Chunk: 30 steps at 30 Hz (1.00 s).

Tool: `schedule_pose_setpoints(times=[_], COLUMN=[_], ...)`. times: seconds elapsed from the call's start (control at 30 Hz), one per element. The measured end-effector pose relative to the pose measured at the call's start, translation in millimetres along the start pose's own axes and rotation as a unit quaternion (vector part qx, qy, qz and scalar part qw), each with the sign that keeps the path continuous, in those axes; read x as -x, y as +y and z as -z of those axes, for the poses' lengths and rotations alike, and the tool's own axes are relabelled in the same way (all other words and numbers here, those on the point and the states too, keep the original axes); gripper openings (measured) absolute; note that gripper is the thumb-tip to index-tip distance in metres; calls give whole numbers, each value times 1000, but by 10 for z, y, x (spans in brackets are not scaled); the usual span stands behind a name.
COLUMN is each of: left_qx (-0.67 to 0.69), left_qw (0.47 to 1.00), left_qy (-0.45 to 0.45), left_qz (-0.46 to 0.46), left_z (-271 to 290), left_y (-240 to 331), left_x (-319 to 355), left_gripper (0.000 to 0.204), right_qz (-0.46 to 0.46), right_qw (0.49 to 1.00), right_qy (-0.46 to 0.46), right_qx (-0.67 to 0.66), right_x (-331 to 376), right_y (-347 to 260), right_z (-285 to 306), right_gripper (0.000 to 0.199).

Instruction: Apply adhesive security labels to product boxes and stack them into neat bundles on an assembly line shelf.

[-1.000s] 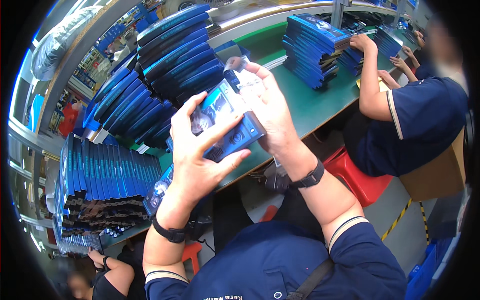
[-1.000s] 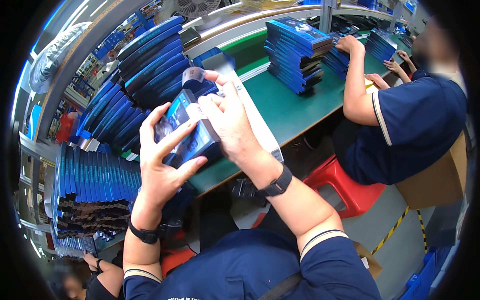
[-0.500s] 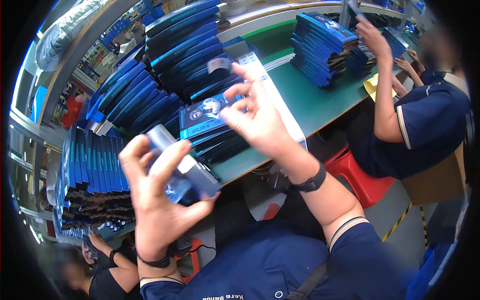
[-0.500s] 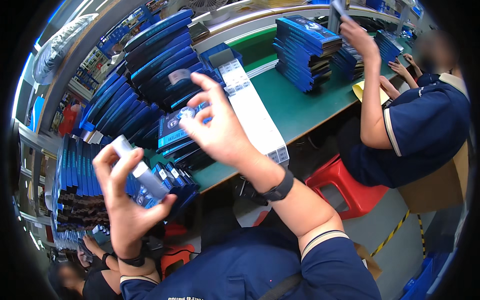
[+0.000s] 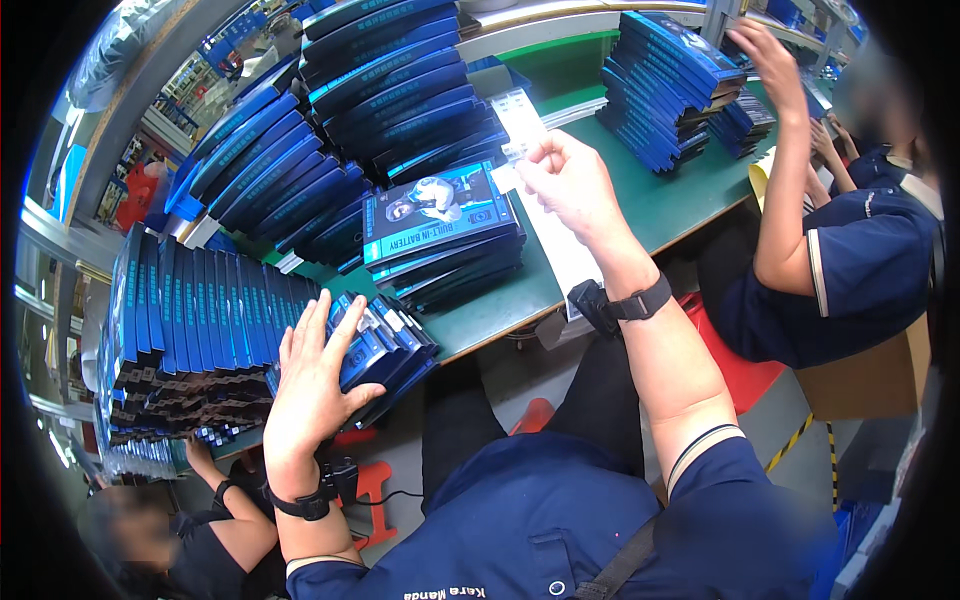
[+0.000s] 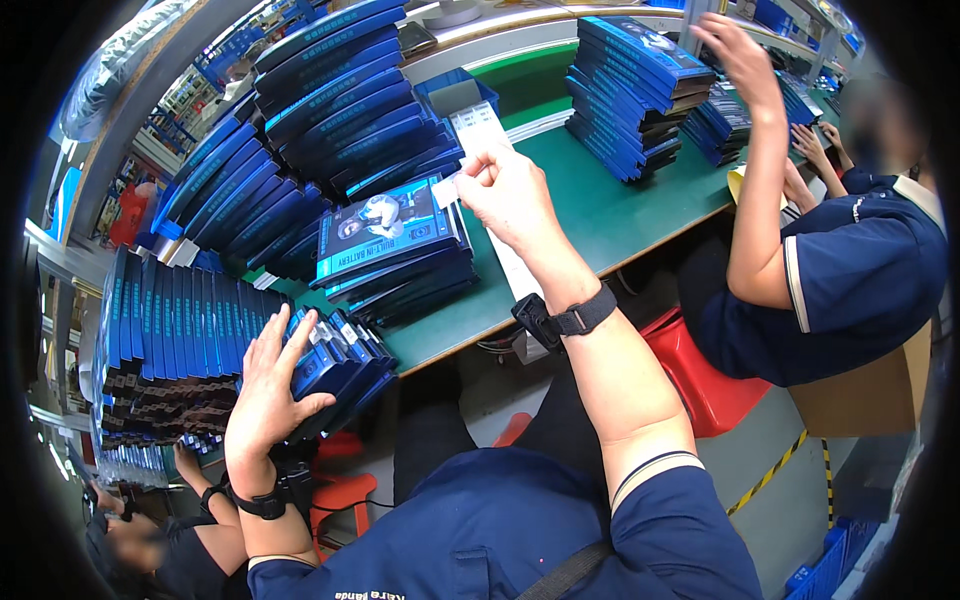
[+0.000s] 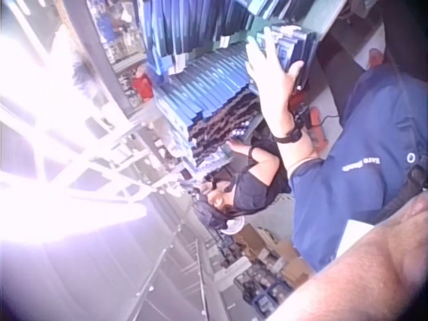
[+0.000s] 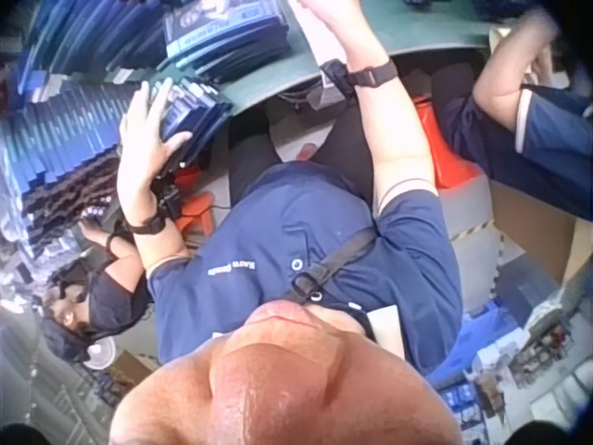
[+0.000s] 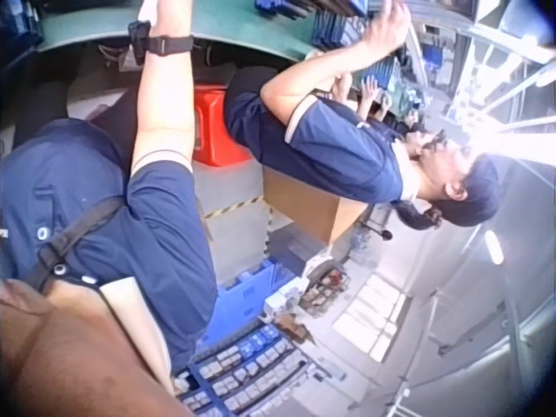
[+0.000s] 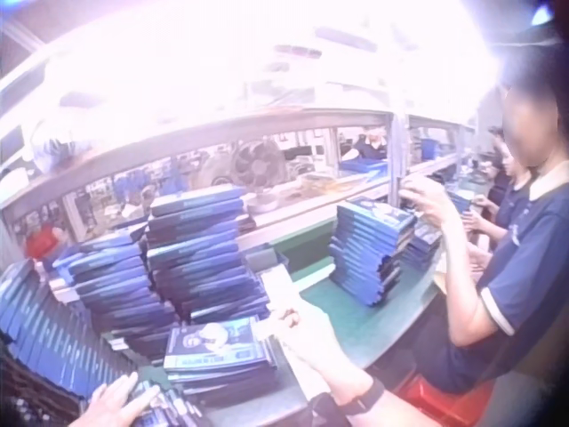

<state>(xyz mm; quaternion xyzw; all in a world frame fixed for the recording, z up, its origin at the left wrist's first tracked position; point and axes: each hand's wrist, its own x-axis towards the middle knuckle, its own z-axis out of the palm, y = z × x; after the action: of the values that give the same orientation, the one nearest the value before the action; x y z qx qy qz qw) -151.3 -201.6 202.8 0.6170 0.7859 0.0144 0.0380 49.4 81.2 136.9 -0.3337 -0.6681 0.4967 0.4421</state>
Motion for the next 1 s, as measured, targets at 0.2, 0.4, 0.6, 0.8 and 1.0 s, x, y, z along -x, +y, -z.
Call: schedule_pose_setpoints(times=[0.2, 0.4, 0.6, 0.8, 1.0], left_qx=[-41, -14, 7, 30, 82], left_qw=[996, 979, 976, 986, 987], left_qy=[80, 156, 137, 38, 25], left_qz=[-27, -128, -171, -161, -138], left_z=[96, 190, 34, -101, -108], left_y=[263, 497, 544, 620, 643], left_x=[-196, -677, -1227, -1583, -1681], left_gripper=[100, 86, 77, 76, 70], right_qz=[-51, -58, -66, -73, -75], right_qw=[997, 997, 996, 995, 995], right_qy=[-21, -8, -9, -18, -32], right_qx=[-61, -60, -59, -62, -60], right_x=[-44, -28, -29, -52, -75], right_y=[38, 46, 62, 114, 182], right_z=[-72, -105, -111, -101, -63], right_gripper=[9, 8, 9, 9, 11])
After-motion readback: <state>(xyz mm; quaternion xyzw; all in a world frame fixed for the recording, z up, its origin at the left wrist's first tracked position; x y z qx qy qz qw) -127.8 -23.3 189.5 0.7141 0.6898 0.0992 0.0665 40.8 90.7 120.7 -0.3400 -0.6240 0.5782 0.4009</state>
